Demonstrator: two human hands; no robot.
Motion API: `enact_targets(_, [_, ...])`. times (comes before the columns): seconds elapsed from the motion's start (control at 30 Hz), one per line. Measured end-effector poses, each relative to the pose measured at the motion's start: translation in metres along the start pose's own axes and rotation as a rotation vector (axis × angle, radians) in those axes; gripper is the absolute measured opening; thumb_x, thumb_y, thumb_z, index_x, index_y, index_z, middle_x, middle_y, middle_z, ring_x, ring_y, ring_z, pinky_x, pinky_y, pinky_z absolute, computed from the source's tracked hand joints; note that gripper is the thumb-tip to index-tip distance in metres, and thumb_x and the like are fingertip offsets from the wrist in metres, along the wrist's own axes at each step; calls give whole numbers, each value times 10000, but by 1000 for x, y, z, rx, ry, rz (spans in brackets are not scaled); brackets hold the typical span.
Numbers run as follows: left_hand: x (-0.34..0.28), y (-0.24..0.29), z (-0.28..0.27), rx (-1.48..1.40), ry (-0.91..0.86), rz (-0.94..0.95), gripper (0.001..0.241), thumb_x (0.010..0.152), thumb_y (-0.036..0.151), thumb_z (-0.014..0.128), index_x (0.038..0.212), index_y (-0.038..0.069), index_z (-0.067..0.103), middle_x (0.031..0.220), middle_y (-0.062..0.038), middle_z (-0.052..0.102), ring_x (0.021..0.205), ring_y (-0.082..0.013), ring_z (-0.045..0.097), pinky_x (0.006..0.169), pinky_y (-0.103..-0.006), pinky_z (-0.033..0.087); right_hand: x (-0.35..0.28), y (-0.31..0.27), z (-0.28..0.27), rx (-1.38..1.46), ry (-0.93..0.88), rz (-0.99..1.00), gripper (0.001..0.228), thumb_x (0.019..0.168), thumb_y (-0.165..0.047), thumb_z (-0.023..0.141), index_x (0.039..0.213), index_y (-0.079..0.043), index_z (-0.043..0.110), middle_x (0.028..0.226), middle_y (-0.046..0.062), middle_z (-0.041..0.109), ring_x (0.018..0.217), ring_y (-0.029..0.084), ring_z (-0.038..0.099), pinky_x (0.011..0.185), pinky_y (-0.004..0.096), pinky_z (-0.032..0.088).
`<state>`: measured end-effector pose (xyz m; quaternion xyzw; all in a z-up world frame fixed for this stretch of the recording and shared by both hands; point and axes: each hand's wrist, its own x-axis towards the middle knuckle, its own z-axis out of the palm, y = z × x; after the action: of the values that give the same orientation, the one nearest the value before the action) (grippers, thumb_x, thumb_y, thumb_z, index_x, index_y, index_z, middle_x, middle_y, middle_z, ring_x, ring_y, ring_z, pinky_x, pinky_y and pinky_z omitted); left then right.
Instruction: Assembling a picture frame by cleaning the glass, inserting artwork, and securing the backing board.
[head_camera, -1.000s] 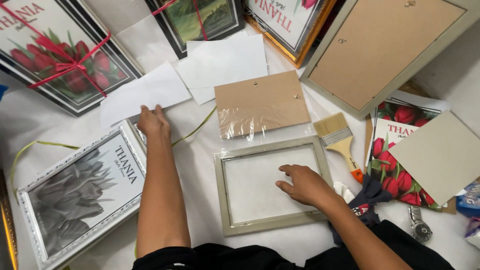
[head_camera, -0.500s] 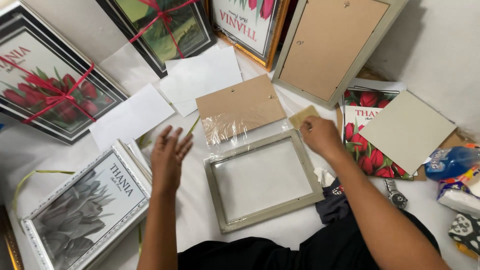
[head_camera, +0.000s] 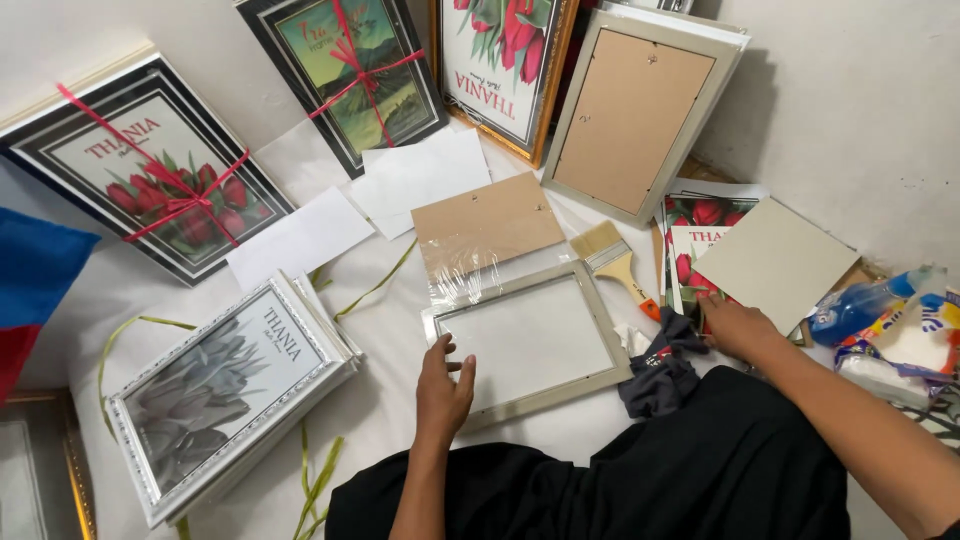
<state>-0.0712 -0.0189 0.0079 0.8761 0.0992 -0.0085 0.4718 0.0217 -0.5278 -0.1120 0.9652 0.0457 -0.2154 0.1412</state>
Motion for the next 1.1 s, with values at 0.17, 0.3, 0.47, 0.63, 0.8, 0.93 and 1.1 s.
enact_targets(0.17, [5,-5,5,7,-30,-92,603,946,305,614,1461,34,458,1320,-143,638,986,-259,742,882,-386,589,-5,-1,-15,31,-43,0,570,866,-341,697,1341,-91,504,1420,82,578,1182,265,674,958,389,597])
enact_targets(0.3, [6,-8,5,19,-41,-105,597,948,297,612,1457,24,459,1313,-152,645,981,-261,746,889,-381,586,-50,-23,-80,195,-16,149,681,894,-107,495,1541,-288,386,1174,128,761,984,315,756,852,427,579])
enact_targets(0.47, [1,2,12,153,-174,-92,594,958,324,610,1485,100,453,1299,-95,668,1033,-243,731,921,-388,580,-32,-11,-45,-154,641,-60,333,839,-139,606,1164,-164,543,1446,161,511,933,271,675,725,371,571])
enact_targets(0.63, [-21,4,52,318,-647,116,468,950,300,599,1397,159,592,1154,-63,760,920,-251,740,889,-367,576,-23,-14,-47,-350,332,-17,243,779,-254,675,1016,-226,717,1656,143,303,1218,225,512,852,354,471])
enact_targets(0.8, [-48,30,67,372,-1100,183,676,932,493,555,1506,140,493,1368,-82,646,1172,-304,647,1036,-428,482,-27,-16,-55,-274,-29,78,424,820,-507,691,1146,-237,717,1751,175,145,1580,286,243,1117,616,307])
enact_targets(0.93, [-38,20,71,421,-1119,62,705,898,531,565,1482,136,545,1305,-91,682,1222,-323,625,1087,-463,451,-33,-23,-65,-276,-100,77,339,818,-511,723,1082,-301,757,1779,149,93,1628,292,153,1138,607,258])
enact_targets(1.1, [-26,1,81,435,-1072,56,690,844,540,597,1430,177,603,1279,-111,687,1206,-334,624,1067,-461,467,-26,-17,-58,-295,-33,18,198,883,-406,603,903,-293,764,1718,60,225,1586,237,251,1231,551,248])
